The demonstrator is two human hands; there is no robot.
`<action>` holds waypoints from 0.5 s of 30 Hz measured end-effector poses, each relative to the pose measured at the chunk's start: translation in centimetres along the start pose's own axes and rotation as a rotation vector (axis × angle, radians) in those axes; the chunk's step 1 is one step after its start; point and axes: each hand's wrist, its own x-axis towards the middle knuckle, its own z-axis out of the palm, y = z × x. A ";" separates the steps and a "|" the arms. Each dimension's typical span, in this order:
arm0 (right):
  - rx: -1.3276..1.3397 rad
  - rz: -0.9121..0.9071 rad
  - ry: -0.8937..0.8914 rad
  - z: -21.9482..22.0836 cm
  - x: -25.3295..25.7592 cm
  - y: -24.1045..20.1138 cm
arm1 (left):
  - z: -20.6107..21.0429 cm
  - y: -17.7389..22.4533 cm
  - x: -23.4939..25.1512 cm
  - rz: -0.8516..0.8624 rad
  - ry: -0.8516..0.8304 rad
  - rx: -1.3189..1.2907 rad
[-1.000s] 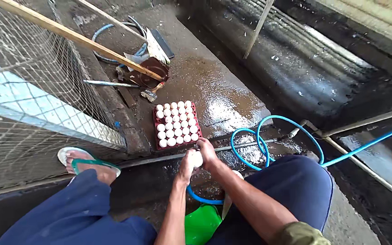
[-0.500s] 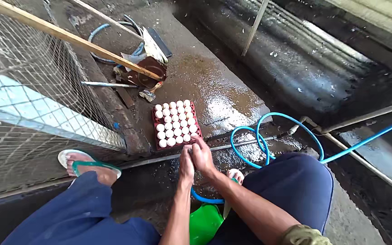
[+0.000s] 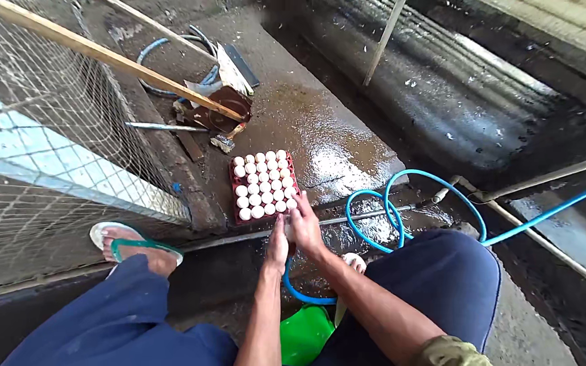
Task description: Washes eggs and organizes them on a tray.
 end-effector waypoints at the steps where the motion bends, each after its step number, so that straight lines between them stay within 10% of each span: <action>1: 0.053 0.099 -0.005 0.0 0.3 0.0 | 0.1 -0.3 0.0 0.034 0.034 0.062; 15: 0.147 0.126 0.002 -0.1 0.2 -0.1 | 0.6 -0.3 -0.3 0.028 0.039 0.029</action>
